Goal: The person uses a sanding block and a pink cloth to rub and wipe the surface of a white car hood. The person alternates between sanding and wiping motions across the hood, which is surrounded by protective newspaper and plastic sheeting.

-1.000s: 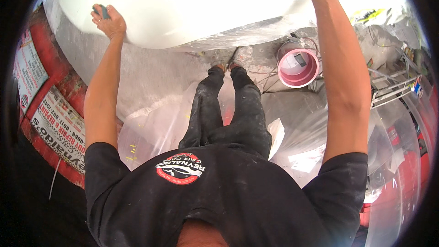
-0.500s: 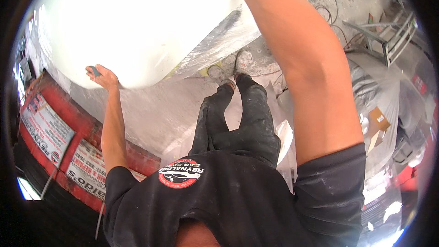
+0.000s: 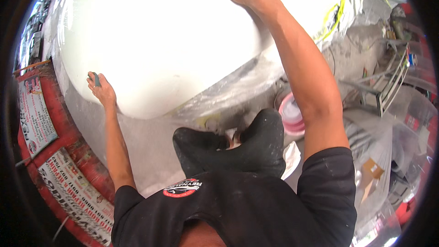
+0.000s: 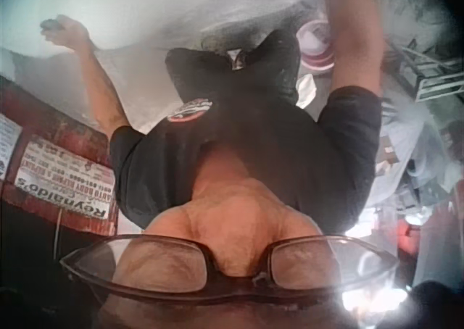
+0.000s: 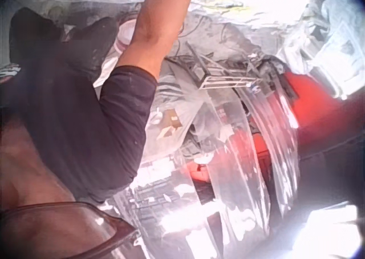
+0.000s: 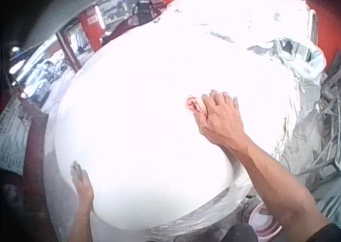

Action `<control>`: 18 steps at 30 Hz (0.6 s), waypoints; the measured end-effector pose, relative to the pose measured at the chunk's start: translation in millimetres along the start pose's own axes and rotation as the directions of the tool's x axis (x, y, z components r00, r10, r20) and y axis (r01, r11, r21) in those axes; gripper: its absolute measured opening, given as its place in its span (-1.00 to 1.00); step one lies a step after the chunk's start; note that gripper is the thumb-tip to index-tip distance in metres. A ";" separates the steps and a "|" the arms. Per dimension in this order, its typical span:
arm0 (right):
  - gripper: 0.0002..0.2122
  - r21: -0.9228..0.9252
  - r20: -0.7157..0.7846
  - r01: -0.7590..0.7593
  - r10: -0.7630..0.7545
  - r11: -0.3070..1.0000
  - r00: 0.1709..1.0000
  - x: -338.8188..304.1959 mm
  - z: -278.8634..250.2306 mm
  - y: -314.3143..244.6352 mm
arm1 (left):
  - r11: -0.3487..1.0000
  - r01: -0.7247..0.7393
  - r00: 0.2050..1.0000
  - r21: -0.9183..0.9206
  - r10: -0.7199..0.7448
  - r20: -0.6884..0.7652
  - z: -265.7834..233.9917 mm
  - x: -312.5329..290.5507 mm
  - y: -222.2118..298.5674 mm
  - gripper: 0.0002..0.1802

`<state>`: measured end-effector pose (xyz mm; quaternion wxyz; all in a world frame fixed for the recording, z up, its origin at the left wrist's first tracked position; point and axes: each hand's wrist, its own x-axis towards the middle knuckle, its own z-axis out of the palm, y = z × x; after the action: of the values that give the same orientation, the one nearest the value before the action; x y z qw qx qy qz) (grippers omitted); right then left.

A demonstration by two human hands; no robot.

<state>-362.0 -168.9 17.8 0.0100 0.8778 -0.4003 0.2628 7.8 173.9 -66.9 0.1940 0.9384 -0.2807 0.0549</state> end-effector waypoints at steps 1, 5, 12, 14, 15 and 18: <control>-0.58 0.018 0.037 -0.013 0.013 1.000 0.999 0.9 -4.6 -1.1 | 1.000 -0.008 1.000 0.008 0.008 -0.019 2.6 3.4 -5.0 -0.22; -0.41 -0.057 -0.087 0.000 -0.005 0.998 0.996 -2.8 16.6 8.4 | 0.985 -0.166 0.979 -0.040 0.160 -0.126 15.6 19.7 -27.2 -0.27; -0.53 -0.048 -0.022 0.067 -0.068 0.997 0.997 -4.7 19.5 1.5 | 0.917 -0.377 0.917 -0.128 0.350 -0.188 13.0 36.9 -64.6 -0.34; -0.60 -0.038 -0.045 0.014 -0.016 0.999 0.999 -14.6 18.2 16.9 | 0.935 -0.326 0.941 -0.142 0.306 -0.146 36.9 26.1 -45.3 -0.32; -0.62 -0.030 -0.049 0.035 -0.036 0.999 0.998 -22.6 20.9 17.6 | 0.945 -0.301 0.950 -0.124 0.288 -0.118 38.3 23.0 -41.5 -0.31; -0.54 -0.041 -0.085 -0.015 0.011 0.999 0.996 -24.2 21.1 5.1 | 0.971 -0.231 0.970 -0.056 0.225 -0.092 20.6 20.9 -40.6 -0.30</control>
<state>-369.1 -160.3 -12.7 0.0435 0.8628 -0.4106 0.2916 47.5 186.3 -95.0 0.2293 0.8896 -0.3800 0.1076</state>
